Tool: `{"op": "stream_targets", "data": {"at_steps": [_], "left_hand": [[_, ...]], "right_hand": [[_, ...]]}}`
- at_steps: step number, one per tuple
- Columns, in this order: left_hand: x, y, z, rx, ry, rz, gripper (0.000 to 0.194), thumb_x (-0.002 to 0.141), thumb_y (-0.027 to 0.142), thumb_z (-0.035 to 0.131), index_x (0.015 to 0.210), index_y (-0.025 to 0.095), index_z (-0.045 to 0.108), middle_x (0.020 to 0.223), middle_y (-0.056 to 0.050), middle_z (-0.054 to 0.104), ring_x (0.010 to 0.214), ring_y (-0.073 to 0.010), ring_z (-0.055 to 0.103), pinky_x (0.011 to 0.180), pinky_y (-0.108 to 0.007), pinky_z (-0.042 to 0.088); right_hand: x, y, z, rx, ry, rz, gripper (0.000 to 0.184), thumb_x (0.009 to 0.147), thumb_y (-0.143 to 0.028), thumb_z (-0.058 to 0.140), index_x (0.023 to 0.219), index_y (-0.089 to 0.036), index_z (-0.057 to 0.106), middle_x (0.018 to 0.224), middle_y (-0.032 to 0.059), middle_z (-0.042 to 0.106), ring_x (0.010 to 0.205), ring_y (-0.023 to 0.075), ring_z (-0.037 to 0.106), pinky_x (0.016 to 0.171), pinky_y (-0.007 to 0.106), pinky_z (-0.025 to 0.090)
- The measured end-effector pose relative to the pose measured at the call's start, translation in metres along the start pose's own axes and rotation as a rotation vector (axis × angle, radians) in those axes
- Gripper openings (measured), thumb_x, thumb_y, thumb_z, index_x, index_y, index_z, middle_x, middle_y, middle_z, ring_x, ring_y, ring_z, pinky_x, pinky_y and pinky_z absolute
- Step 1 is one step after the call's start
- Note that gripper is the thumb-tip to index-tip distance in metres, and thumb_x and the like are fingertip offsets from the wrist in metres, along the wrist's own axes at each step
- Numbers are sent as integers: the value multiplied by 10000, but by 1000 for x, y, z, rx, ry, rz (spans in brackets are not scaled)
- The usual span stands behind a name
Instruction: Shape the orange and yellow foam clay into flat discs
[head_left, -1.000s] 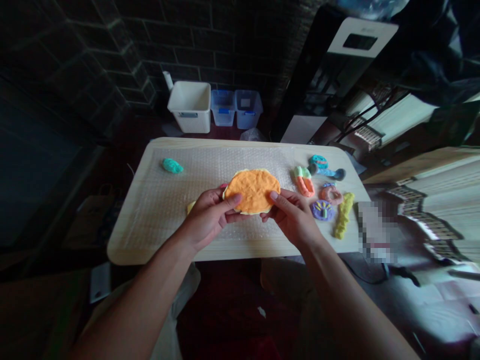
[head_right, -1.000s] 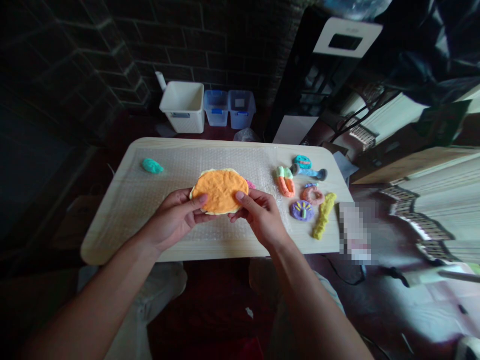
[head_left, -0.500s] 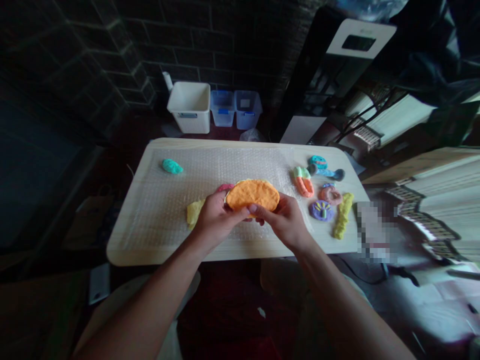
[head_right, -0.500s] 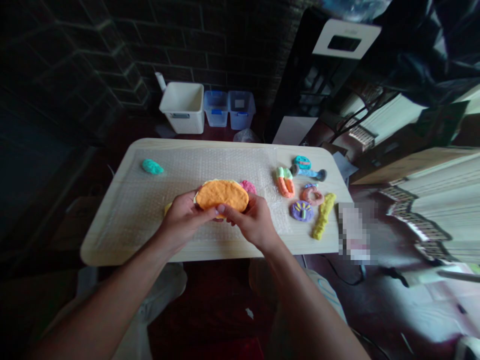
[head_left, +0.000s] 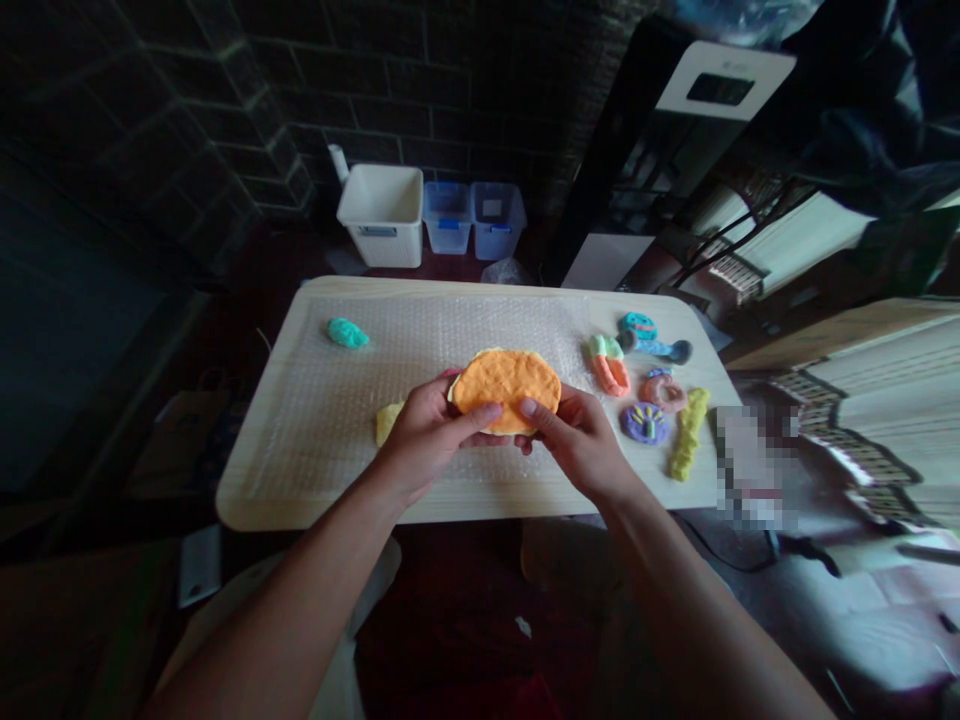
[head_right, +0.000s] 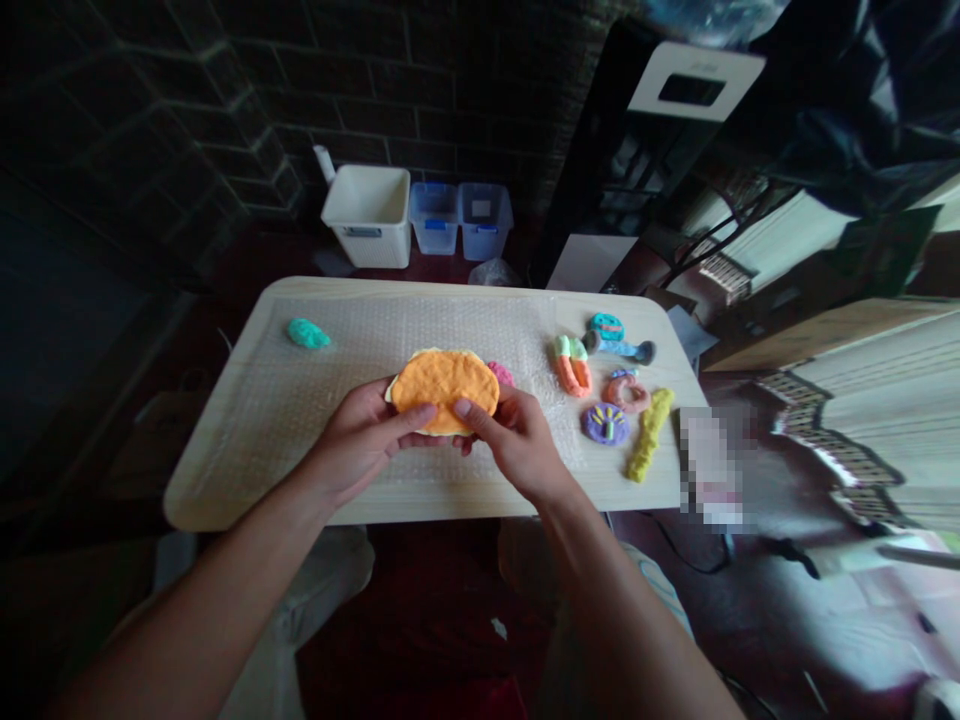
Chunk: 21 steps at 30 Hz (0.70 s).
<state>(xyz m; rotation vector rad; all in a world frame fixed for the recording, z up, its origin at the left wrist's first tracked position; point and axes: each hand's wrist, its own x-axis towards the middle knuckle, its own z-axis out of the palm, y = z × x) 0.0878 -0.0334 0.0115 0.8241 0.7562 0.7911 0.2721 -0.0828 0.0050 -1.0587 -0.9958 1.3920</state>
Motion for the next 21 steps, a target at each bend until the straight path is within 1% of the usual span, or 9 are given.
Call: {"op": "stream_targets", "data": {"at_steps": [3,5,8,10,13,15,18,21], "left_hand": [[-1,4,-2,-27,-1,-32,480,723,277,967,1100,101,728,1116,-142,815,860,-241,798,708,-327,683],[-1,7,-2,-55,-5,-36,425,744,257,950,1077,94,742,1104,-142,820,871,-240,801,726,-324,688],[-1,9,-3,-120,-20,-44,330,809,275,899,1050,101,756,1073,-143,828,910,-260,810,748,-343,696],[0,10,-5,-138,-25,-58,280,842,280,869,1026,100,759,1031,-145,833,887,-263,815,748,-360,700],[1,10,-7,-121,13,-46,229,860,252,846,995,85,764,989,-149,835,837,-244,814,725,-338,697],[2,9,-7,-128,33,-32,210,863,247,842,970,84,765,982,-150,836,831,-233,812,713,-315,690],[1,10,-4,-140,-13,-37,259,851,263,859,1026,98,765,1047,-150,833,872,-228,809,752,-313,685],[0,7,0,-63,-39,-30,400,788,258,920,1117,106,750,1107,-143,824,876,-215,800,783,-314,672]], "right_hand": [[0,-2,-2,54,-13,-6,238,913,-399,844,901,-169,781,777,28,749,617,119,670,565,233,583],[0,-4,-3,104,-14,-2,252,901,-417,853,886,-172,797,775,35,759,634,127,699,568,230,596],[0,-6,-6,108,8,32,274,887,-436,863,843,-172,806,675,30,746,572,137,707,568,251,618],[-1,-8,-7,92,19,61,286,876,-446,871,836,-171,808,636,30,741,537,145,705,579,275,635],[-1,-8,-8,109,33,68,331,856,-497,877,872,-173,811,663,43,763,555,164,730,605,302,651],[-1,-8,-9,112,52,66,334,847,-504,883,856,-180,803,656,43,760,560,171,738,596,301,646],[-1,-7,-9,72,73,68,328,850,-491,882,801,-182,782,621,34,739,536,167,722,562,295,630],[0,-6,-8,20,47,31,336,883,-497,848,853,-168,784,687,42,754,586,164,723,595,304,637]]}}
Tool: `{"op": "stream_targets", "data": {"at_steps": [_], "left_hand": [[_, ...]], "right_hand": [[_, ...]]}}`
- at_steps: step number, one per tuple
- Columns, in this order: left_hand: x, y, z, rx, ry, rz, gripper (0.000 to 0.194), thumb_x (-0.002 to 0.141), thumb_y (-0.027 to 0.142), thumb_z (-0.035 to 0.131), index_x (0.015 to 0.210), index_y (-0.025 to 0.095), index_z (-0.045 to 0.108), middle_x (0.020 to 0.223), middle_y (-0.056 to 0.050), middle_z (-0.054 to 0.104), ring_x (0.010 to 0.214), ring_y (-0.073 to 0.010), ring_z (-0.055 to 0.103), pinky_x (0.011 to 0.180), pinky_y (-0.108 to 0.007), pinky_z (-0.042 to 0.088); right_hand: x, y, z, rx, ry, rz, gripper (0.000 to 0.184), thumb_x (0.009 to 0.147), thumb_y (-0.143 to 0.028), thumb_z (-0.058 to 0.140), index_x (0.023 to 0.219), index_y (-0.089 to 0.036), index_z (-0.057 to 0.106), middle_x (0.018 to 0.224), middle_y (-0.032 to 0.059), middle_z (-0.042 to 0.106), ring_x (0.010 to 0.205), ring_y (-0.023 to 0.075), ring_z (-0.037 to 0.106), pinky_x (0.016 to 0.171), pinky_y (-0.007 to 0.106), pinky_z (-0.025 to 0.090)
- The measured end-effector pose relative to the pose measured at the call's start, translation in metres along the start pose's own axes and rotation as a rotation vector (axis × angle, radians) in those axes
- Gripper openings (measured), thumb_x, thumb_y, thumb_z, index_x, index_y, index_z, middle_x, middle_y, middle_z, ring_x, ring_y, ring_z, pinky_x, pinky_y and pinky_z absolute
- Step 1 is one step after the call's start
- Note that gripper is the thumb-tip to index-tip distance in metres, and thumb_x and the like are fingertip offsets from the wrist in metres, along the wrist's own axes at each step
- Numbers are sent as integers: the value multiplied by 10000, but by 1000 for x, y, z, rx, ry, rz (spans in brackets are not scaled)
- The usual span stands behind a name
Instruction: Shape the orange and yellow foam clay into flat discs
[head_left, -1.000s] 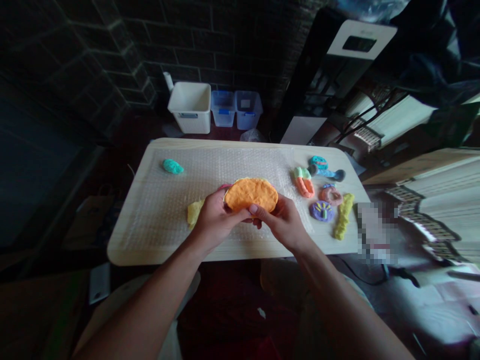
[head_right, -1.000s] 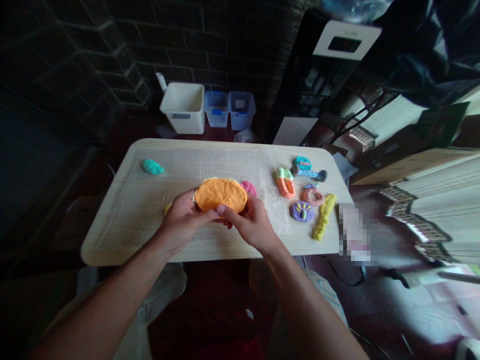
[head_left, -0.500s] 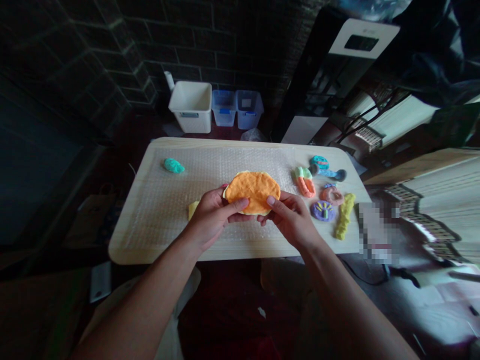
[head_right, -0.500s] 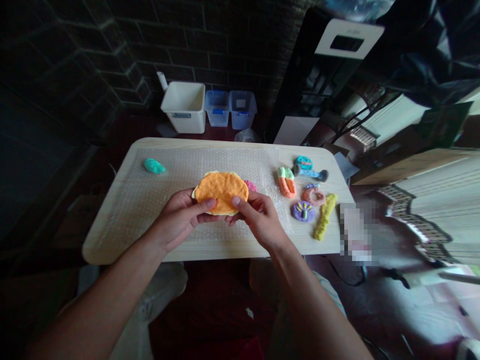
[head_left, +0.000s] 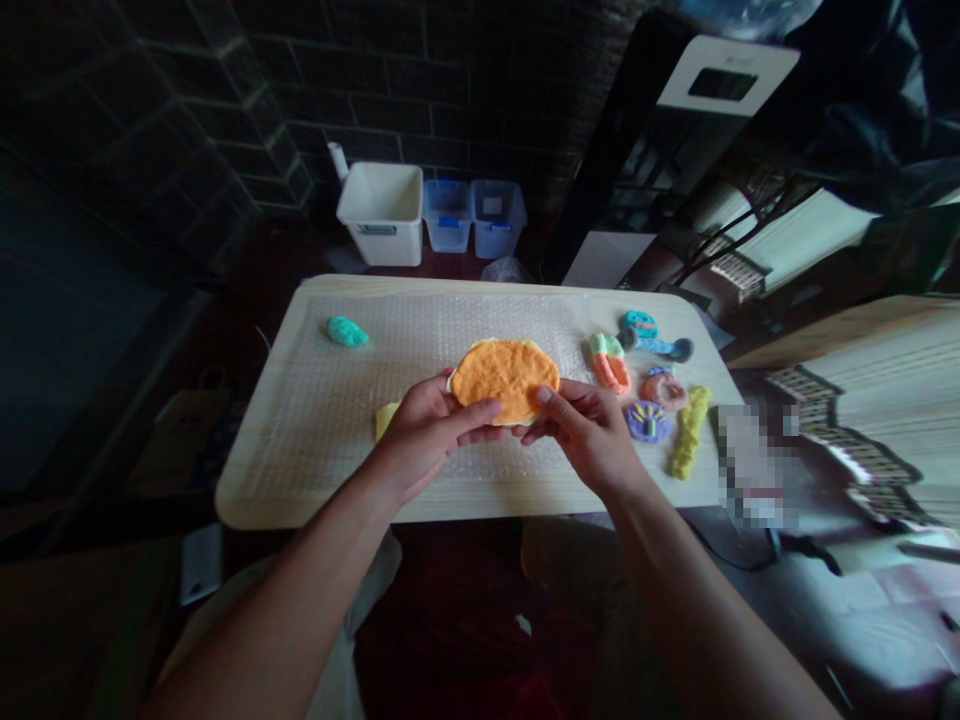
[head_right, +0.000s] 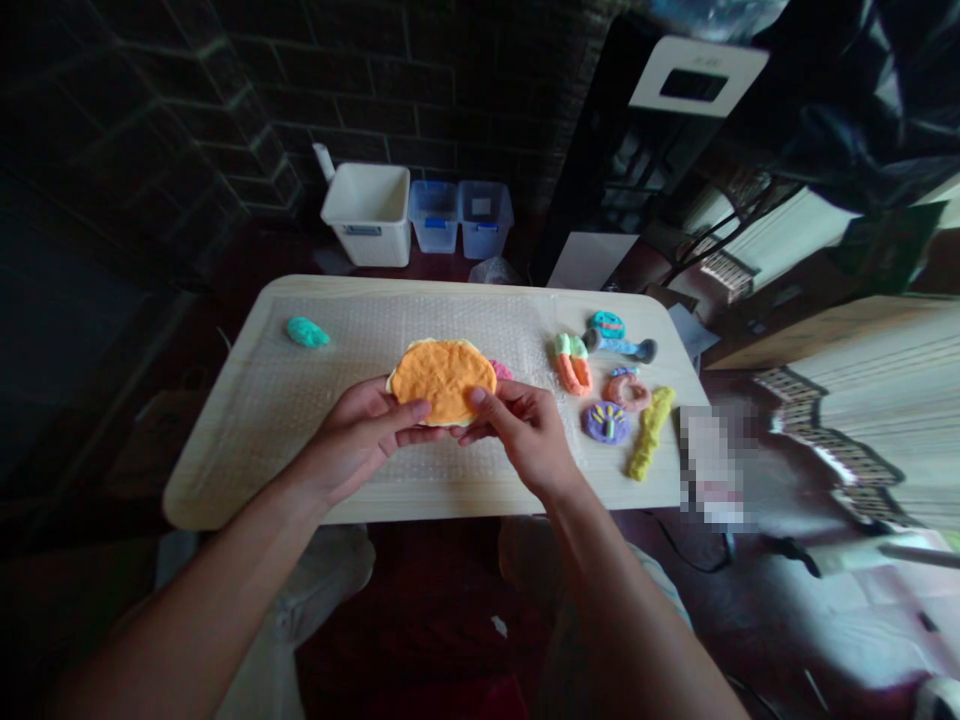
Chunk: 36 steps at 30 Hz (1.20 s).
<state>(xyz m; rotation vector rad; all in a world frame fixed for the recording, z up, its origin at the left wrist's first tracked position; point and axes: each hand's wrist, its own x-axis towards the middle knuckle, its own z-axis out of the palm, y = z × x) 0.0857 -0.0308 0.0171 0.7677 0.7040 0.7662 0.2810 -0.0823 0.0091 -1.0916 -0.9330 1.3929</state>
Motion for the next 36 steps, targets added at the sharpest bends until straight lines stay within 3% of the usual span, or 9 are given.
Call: {"op": "stream_targets", "data": {"at_steps": [6,16,23,27,31,36], "left_hand": [[2,-13,6,126,78,124,543,657,281,1001,1079,113,704,1033,-125,815,748,-200,764,693,-330,647],[0,-14,8,150,2,157,528,743,325,956,1120,146,631,1074,-121,797,790,-222,788,692,-329,666],[1,-9,5,104,65,96,553,707,305,983,1138,127,686,1025,-108,808,789,-220,787,707,-331,678],[0,-7,0,77,26,95,492,735,255,963,1145,143,715,1127,-112,802,900,-218,785,780,-323,677],[1,-7,-5,66,55,97,471,683,214,988,1082,154,747,1045,-89,821,830,-207,784,735,-312,674],[1,-1,-7,14,55,69,364,741,301,959,1010,135,778,1027,-110,825,884,-224,786,757,-313,671]], "right_hand": [[0,1,10,-126,-18,-64,324,791,-418,940,886,-173,749,746,25,738,612,131,646,551,258,544],[-3,0,11,-186,14,-36,301,786,-395,940,812,-166,746,672,15,703,546,117,583,499,259,476],[-1,0,9,-97,1,-38,320,728,-388,980,806,-178,751,693,6,709,570,116,598,527,255,511],[-1,-3,4,-9,-52,21,302,792,-435,934,862,-181,786,760,39,767,652,151,699,604,278,589],[-2,-4,0,30,-57,53,268,826,-421,916,851,-180,801,737,49,784,655,164,748,632,286,626],[-2,-4,-4,58,-38,85,359,849,-531,873,840,-182,790,671,45,762,613,182,763,636,318,643]]}}
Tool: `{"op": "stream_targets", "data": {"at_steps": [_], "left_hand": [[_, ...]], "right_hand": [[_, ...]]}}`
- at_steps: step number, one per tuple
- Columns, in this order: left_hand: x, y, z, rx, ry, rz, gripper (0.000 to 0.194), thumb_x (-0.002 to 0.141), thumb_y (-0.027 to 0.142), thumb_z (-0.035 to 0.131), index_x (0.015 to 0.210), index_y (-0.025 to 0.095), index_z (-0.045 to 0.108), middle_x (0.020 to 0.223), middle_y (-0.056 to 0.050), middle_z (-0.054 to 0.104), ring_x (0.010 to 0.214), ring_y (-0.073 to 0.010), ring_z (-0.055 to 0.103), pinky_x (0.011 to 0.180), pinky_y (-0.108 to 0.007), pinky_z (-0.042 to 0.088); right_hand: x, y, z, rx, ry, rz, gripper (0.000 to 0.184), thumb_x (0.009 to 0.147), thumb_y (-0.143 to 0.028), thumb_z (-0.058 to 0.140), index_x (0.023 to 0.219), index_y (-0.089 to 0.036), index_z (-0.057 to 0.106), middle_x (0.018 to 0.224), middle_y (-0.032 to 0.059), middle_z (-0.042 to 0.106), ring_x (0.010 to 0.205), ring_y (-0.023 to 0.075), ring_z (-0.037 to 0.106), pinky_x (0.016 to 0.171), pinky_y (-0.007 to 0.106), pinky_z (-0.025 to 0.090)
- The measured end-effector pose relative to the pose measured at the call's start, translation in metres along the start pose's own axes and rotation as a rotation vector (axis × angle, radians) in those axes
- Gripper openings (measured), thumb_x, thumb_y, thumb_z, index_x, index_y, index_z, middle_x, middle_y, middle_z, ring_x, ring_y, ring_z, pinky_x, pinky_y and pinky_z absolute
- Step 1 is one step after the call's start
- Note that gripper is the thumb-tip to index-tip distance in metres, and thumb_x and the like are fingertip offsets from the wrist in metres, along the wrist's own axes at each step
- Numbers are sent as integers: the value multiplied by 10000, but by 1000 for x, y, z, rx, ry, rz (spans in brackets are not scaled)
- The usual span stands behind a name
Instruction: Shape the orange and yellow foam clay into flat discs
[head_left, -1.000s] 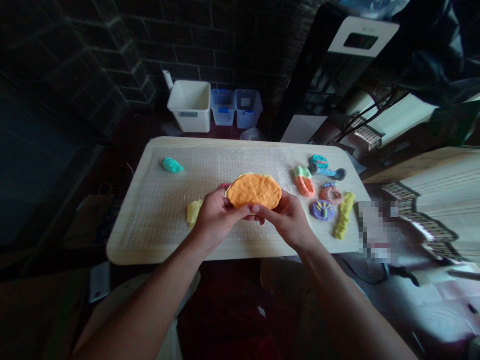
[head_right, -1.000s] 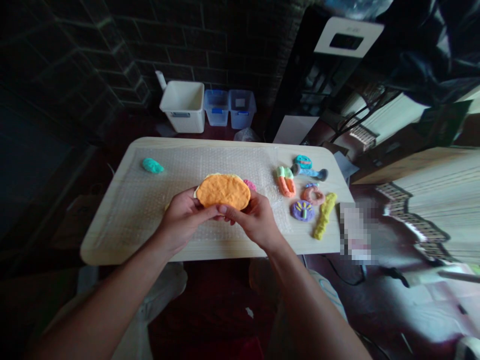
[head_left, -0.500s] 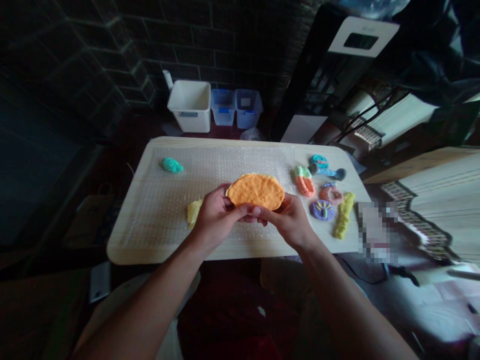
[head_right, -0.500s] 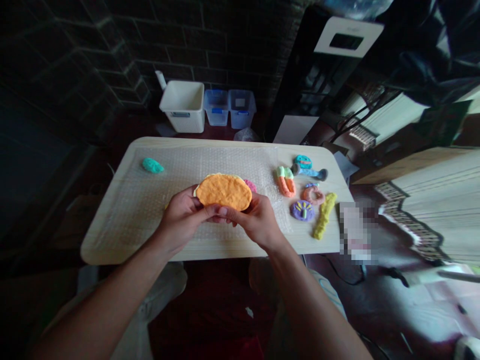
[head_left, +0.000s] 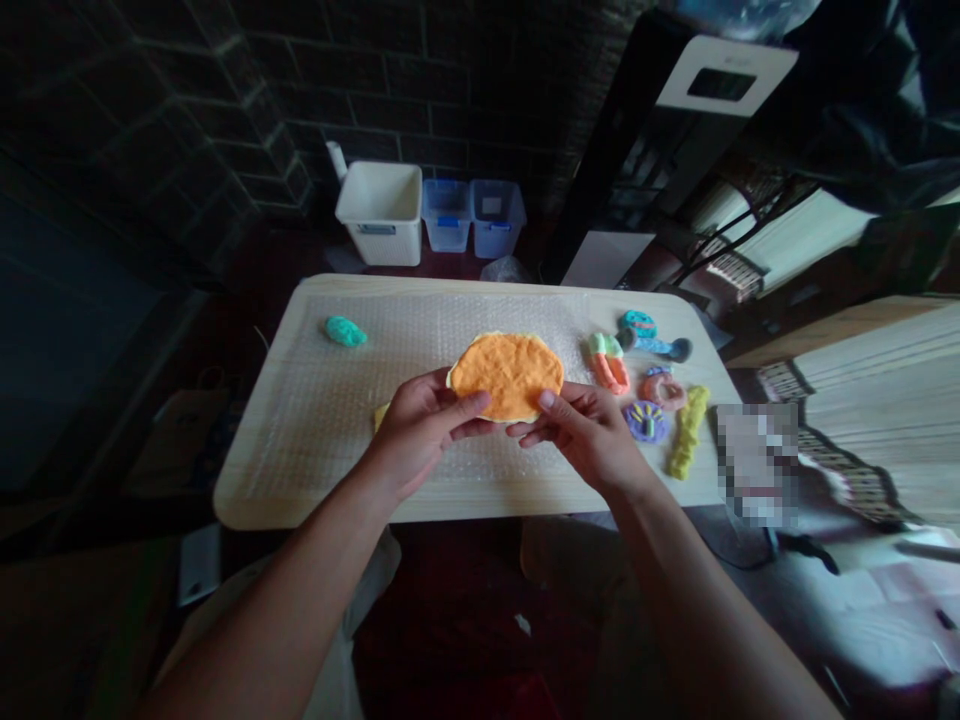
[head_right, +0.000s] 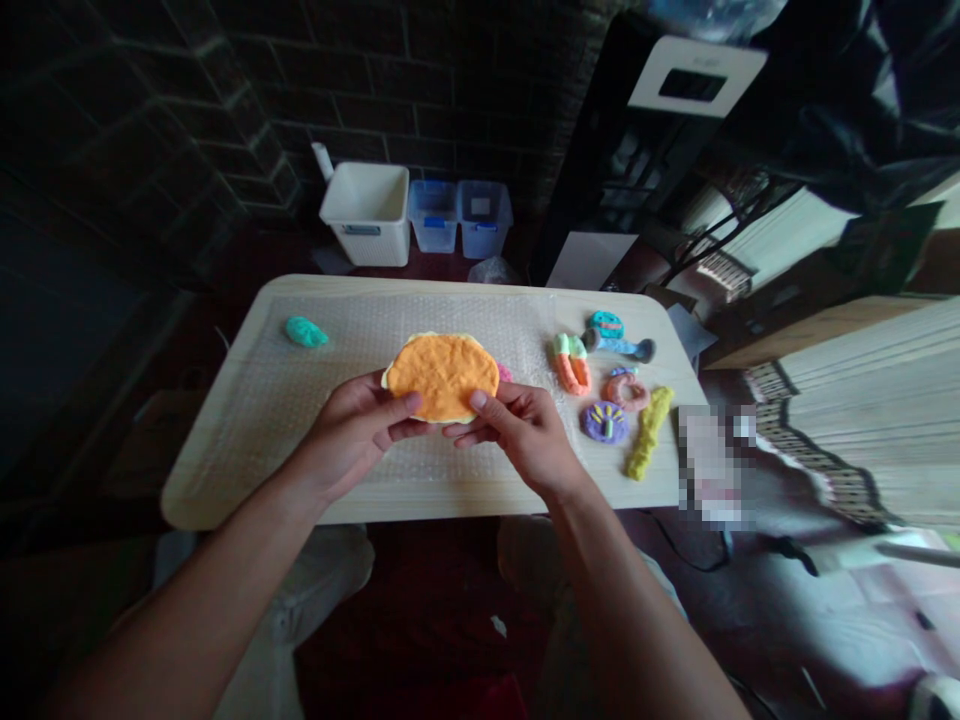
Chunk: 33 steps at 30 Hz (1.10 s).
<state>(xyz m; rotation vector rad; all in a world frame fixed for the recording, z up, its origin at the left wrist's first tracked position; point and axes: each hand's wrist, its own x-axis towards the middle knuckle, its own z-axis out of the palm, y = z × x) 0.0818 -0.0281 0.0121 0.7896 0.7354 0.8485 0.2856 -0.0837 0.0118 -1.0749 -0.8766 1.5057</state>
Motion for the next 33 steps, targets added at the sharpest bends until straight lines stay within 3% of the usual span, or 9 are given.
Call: {"op": "stream_targets", "data": {"at_steps": [4,9,12,15,19,23,29,33], "left_hand": [[0,1,-1,23,17,25,360,801,394,914,998,119,788,1013,-127,819,899,-246,787,724,-319,668],[-2,-8,3,71,16,41,335,820,353,895,1017,119,758,1046,-110,793,910,-225,770,761,-320,655],[-4,-10,10,23,-28,30,383,787,275,905,1102,149,726,1111,-94,775,953,-224,760,814,-335,639],[-5,-8,15,-4,-94,25,461,748,223,923,1155,157,716,1168,-108,777,1081,-260,747,940,-376,607],[-2,-9,14,32,-56,58,539,662,182,980,1132,150,719,1172,-110,798,1077,-270,758,985,-393,585],[1,-12,7,76,-19,60,500,679,198,978,1115,132,742,1077,-111,830,938,-248,787,887,-374,620],[1,-8,2,47,23,28,437,696,238,975,1072,122,784,1038,-127,839,928,-263,802,858,-392,659],[1,-6,1,20,56,2,403,688,246,986,1025,119,807,1042,-129,842,921,-251,802,856,-378,672]], "right_hand": [[0,0,2,-13,26,-21,365,847,-527,873,865,-176,774,696,38,753,620,176,759,633,308,642],[2,5,13,-98,75,-123,448,734,-408,974,1034,-177,735,860,30,749,627,136,678,548,261,585],[3,8,17,-197,134,-145,512,693,-409,995,1044,-183,699,814,5,697,581,110,578,482,243,506],[3,9,17,-200,100,-141,442,776,-463,938,1029,-196,691,791,-5,654,596,103,533,495,237,471],[3,8,15,-168,86,-134,439,745,-442,964,992,-206,689,737,-21,633,582,109,526,490,242,454],[4,6,13,-118,64,-152,380,770,-423,949,974,-198,722,774,3,699,626,129,616,540,256,514],[5,5,5,-76,72,-104,319,788,-403,944,960,-176,799,793,39,785,672,156,726,664,299,622],[4,6,1,-17,69,-47,317,840,-461,899,948,-175,814,748,47,786,620,157,735,647,298,633]]}}
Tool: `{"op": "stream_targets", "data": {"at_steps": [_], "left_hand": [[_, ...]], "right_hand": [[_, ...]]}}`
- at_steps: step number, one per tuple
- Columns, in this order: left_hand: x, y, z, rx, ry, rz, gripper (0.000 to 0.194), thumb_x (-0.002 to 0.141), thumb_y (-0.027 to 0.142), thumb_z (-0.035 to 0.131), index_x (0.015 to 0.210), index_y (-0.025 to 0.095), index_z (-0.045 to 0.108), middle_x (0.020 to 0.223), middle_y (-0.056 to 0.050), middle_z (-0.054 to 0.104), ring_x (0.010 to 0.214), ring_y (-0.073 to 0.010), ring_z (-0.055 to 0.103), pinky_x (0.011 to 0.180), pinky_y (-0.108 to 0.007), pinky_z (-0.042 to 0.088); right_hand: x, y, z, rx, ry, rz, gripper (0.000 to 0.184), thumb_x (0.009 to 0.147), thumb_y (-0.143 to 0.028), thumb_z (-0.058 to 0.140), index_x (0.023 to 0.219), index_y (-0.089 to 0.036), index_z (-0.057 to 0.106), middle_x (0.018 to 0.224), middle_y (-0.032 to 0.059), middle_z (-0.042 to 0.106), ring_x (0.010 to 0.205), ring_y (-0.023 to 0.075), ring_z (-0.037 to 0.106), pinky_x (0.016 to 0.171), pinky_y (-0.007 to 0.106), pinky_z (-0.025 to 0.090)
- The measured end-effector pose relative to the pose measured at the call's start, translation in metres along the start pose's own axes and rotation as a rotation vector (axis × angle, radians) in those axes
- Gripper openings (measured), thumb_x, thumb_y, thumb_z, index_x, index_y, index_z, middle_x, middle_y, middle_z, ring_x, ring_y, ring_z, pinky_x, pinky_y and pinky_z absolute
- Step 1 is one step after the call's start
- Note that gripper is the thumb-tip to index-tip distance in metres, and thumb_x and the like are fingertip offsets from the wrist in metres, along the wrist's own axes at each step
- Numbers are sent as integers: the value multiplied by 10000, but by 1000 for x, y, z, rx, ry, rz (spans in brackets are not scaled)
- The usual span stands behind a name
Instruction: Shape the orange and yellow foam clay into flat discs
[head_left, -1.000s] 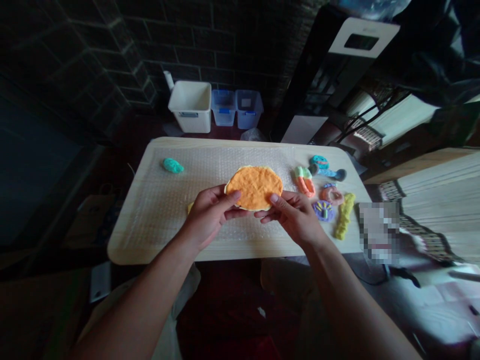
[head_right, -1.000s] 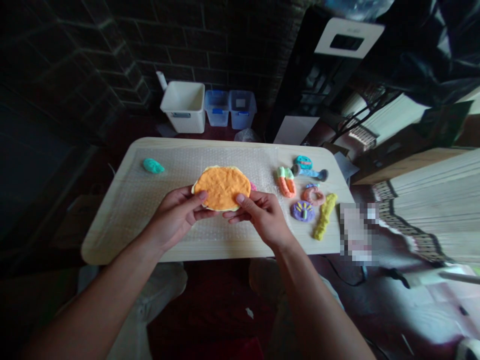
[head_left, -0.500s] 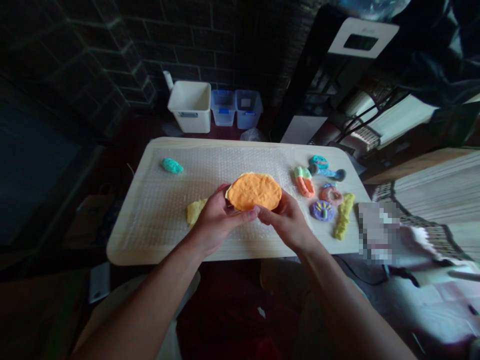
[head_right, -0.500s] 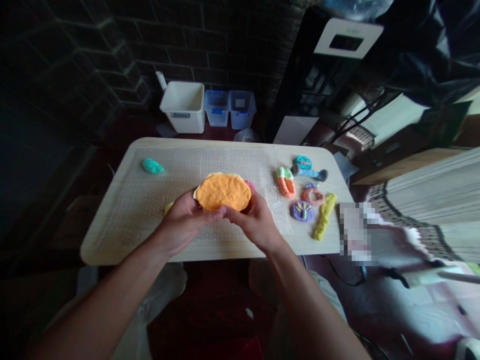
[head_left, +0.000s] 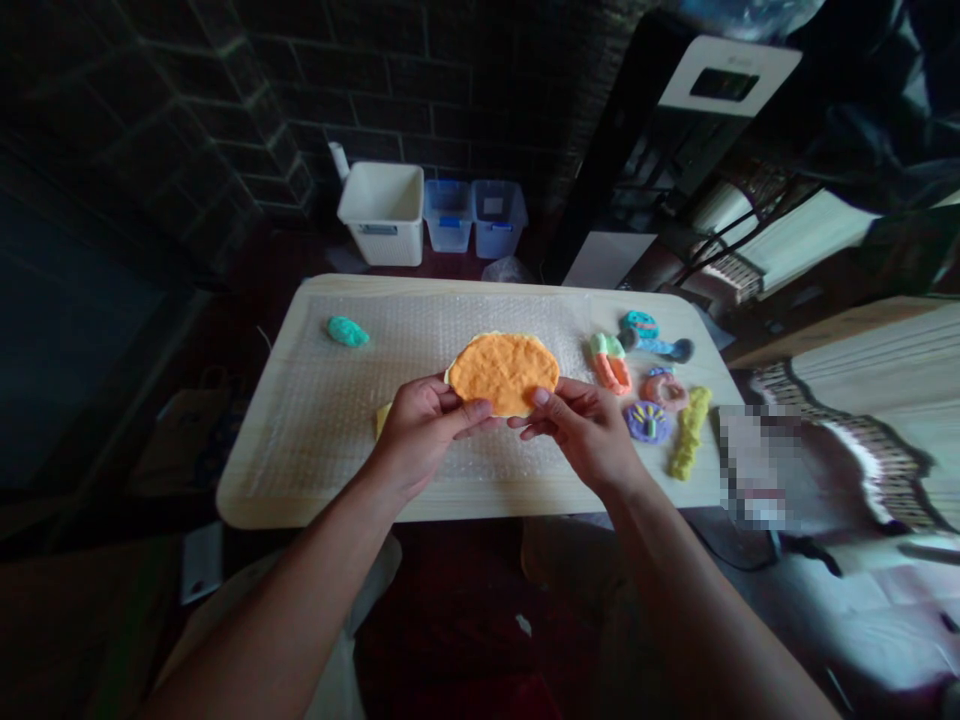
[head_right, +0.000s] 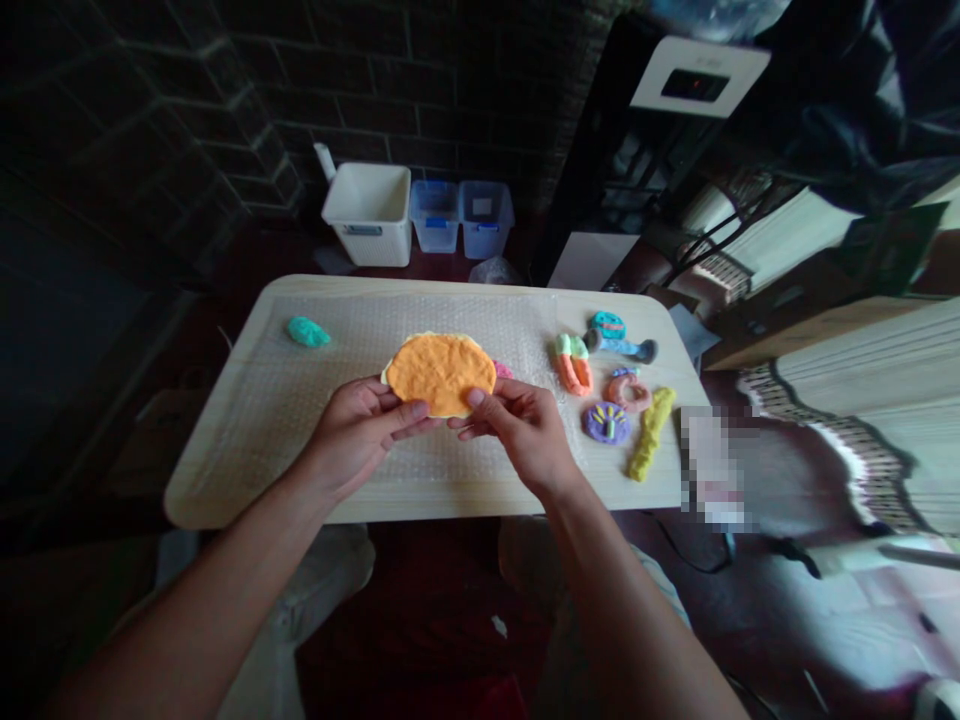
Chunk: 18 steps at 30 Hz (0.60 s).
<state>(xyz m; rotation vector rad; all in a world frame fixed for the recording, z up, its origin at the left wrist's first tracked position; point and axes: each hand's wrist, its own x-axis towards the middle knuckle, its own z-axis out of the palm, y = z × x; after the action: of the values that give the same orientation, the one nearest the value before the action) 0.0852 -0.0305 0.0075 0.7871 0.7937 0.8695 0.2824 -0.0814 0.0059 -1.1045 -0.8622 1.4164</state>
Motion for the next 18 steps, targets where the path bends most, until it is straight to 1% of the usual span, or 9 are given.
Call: {"op": "stream_targets", "data": {"at_steps": [2,5,7,9,11,13,15,17,18], "left_hand": [[0,1,-1,-22,-22,-1,356,730,259,965,1018,118,811,1054,-127,840,921,-239,802,851,-359,675],[0,2,-2,-14,-55,3,286,797,287,921,990,109,807,1035,-126,835,905,-232,801,822,-349,682],[0,3,-3,31,-87,-41,308,793,279,921,1015,102,801,1034,-130,832,906,-244,800,800,-360,687],[-1,3,-4,66,-118,-78,371,781,260,922,1091,104,789,1080,-138,825,946,-259,795,799,-366,685],[-1,3,-5,76,-126,-71,413,805,279,898,1164,120,771,1157,-142,808,1007,-268,785,813,-363,679],[-1,2,-5,101,-125,-53,401,839,341,862,1162,125,763,1169,-145,797,1013,-274,779,785,-353,674],[-1,0,-6,151,-156,-75,403,841,410,846,1101,113,763,1083,-147,800,932,-273,782,704,-337,663],[1,-3,-6,192,-183,-99,448,815,455,859,1074,108,746,999,-139,794,828,-260,773,618,-325,645],[1,-5,-5,197,-171,-94,484,802,469,868,1100,114,728,994,-132,790,797,-253,767,593,-326,641]], "right_hand": [[0,0,-1,-10,3,-3,298,855,-461,886,866,-173,811,724,49,778,604,150,723,618,280,620],[1,-1,0,-29,11,-59,280,847,-456,893,924,-194,828,900,69,813,744,172,745,647,279,617],[2,-1,0,-35,24,-93,286,831,-459,906,969,-217,840,987,68,816,830,188,745,707,297,622],[2,-2,0,-45,31,-86,274,811,-461,920,942,-231,851,955,59,815,840,200,743,753,317,621],[3,-3,0,-59,24,-57,275,795,-469,930,930,-241,857,929,55,813,845,212,748,785,334,621],[2,-3,0,-64,27,-54,301,789,-478,932,981,-256,861,966,51,817,879,216,754,812,337,621],[1,-1,0,-81,45,-51,315,804,-495,916,1002,-255,864,955,50,819,865,210,755,789,326,619],[1,1,0,-122,70,-39,319,813,-519,900,956,-237,868,865,50,811,770,197,744,698,309,604],[1,3,0,-144,87,-40,321,814,-528,895,918,-226,866,819,48,802,721,190,731,654,301,590]]}}
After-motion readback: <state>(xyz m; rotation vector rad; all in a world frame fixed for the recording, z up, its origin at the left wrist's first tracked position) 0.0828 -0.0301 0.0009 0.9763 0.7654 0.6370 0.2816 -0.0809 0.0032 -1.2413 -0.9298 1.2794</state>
